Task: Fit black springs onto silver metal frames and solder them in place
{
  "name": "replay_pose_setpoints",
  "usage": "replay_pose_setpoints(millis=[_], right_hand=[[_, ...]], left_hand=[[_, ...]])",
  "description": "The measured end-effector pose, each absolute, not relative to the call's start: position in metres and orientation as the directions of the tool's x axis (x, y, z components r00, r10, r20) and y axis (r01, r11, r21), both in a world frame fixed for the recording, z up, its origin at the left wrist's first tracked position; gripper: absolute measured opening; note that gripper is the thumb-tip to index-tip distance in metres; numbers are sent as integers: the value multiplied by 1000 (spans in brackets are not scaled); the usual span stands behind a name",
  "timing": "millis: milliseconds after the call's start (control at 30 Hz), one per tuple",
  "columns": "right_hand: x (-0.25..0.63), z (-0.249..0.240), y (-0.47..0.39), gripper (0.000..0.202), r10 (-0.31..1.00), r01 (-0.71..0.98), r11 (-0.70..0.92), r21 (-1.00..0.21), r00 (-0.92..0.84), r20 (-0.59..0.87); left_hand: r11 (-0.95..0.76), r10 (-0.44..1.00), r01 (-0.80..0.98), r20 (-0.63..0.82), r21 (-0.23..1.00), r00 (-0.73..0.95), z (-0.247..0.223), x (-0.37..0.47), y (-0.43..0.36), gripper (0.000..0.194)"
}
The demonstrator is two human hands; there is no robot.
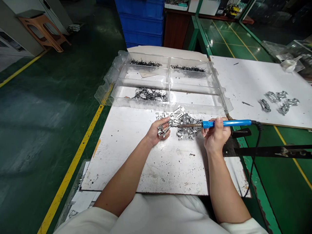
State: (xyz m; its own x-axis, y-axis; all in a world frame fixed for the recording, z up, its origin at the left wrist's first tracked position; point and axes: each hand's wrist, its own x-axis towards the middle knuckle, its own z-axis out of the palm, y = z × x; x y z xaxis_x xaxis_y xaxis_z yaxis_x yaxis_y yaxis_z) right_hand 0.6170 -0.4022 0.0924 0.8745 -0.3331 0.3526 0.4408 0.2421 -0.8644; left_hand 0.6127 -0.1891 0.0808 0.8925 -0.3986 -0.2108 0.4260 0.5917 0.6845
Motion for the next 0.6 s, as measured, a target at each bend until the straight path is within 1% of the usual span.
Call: replay_pose_setpoints(millis=[600], right_hand=[[617, 92, -404, 37, -321, 438, 227, -869, 877, 358]], left_hand=[[592, -397, 422, -208, 686, 894, 80, 613, -189, 48]])
